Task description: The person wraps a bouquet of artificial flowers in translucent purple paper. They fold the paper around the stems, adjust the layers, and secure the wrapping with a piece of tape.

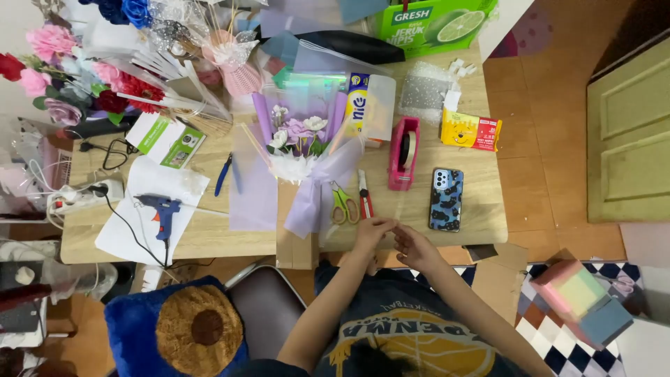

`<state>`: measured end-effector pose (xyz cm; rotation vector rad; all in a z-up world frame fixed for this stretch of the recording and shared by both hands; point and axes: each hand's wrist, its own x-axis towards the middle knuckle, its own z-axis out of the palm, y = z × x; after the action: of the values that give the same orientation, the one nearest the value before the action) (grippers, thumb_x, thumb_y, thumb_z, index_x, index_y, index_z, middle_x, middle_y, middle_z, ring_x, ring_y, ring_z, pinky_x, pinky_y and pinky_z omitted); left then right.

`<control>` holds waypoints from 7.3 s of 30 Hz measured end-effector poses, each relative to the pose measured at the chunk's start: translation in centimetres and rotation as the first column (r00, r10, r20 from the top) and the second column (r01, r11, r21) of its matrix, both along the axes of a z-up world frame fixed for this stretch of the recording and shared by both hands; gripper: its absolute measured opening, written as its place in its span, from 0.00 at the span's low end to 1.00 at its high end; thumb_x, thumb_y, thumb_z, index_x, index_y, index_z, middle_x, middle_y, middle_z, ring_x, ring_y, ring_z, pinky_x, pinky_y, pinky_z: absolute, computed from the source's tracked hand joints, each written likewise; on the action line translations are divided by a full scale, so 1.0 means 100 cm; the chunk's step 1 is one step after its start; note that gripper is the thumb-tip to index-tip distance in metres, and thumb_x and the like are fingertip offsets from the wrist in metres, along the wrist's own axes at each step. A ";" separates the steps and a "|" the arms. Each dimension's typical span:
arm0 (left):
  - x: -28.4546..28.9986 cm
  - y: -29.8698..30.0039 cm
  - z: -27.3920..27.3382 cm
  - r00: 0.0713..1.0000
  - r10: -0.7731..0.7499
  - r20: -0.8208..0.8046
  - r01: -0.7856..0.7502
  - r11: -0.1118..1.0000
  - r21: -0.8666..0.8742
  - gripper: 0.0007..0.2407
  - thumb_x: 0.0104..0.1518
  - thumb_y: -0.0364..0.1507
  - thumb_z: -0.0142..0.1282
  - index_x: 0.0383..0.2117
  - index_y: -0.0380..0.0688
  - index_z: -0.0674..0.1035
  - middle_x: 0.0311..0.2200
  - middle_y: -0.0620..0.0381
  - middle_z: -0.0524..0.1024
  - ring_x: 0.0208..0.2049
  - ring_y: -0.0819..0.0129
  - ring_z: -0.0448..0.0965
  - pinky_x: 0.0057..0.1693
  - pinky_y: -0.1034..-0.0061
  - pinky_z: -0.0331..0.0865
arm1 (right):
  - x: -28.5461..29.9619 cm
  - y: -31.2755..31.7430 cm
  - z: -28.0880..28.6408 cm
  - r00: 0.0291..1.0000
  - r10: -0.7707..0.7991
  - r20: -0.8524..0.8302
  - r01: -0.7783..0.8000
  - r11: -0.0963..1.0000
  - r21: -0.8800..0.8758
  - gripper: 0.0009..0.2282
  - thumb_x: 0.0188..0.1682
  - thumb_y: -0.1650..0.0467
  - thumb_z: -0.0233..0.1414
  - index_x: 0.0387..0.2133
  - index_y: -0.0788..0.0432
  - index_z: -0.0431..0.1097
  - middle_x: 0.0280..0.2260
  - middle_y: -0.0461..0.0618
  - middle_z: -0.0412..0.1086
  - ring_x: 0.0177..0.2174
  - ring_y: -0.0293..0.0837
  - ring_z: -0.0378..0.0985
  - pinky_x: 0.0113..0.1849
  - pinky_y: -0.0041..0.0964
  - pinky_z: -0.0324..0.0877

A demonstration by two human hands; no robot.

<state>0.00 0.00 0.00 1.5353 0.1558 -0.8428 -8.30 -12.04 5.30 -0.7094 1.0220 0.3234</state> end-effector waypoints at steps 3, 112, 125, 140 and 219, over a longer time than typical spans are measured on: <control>0.000 -0.001 -0.001 0.991 -0.050 0.121 0.033 0.990 0.137 0.12 0.47 0.37 0.70 0.36 0.49 0.88 0.35 0.50 0.85 0.42 0.59 0.83 0.47 0.70 0.76 | 0.000 -0.013 0.001 0.998 0.054 -0.029 -0.058 0.982 -0.178 0.25 0.53 0.55 0.53 0.52 0.64 0.70 0.35 0.46 0.61 0.33 0.40 0.66 0.35 0.36 0.61; 0.017 -0.036 -0.075 0.986 -0.148 -0.079 0.146 0.989 -0.028 0.16 0.56 0.38 0.67 0.46 0.44 0.84 0.42 0.47 0.82 0.42 0.61 0.84 0.43 0.77 0.75 | 0.089 -0.043 -0.093 0.834 -0.425 0.352 0.518 0.822 -0.235 0.03 0.49 0.71 0.58 0.28 0.55 0.71 0.31 0.46 0.70 0.39 0.46 0.75 0.49 0.46 0.62; 0.070 -0.012 0.046 0.939 -0.343 0.035 0.335 0.932 0.140 0.28 0.62 0.37 0.52 0.62 0.28 0.62 0.34 0.39 0.81 0.26 0.59 0.85 0.27 0.79 0.72 | 0.088 -0.034 -0.070 0.865 -0.352 0.358 0.472 0.814 -0.340 0.04 0.55 0.70 0.55 0.31 0.54 0.71 0.33 0.45 0.71 0.39 0.43 0.74 0.49 0.47 0.62; 0.098 -0.084 0.026 0.864 -0.306 0.399 0.155 0.917 0.368 0.12 0.53 0.45 0.64 0.36 0.56 0.87 0.36 0.51 0.75 0.43 0.49 0.80 0.52 0.64 0.73 | 0.092 -0.022 -0.042 0.866 -0.401 0.297 0.469 0.859 -0.207 0.05 0.53 0.66 0.54 0.33 0.53 0.69 0.37 0.46 0.67 0.41 0.46 0.70 0.45 0.46 0.61; 0.172 0.173 0.104 0.726 -0.278 0.629 -0.081 0.873 0.481 0.04 0.56 0.32 0.64 0.30 0.49 0.84 0.48 0.51 0.68 0.52 0.50 0.70 0.53 0.62 0.70 | 0.190 0.138 -0.098 0.908 -0.306 0.287 0.328 0.944 -0.031 0.14 0.56 0.67 0.56 0.52 0.58 0.65 0.57 0.58 0.66 0.64 0.60 0.60 0.64 0.62 0.47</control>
<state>17.23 17.31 10.40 2.2605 -0.2984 -0.2595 10.69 1.79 -4.46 -0.6251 0.8652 -0.1008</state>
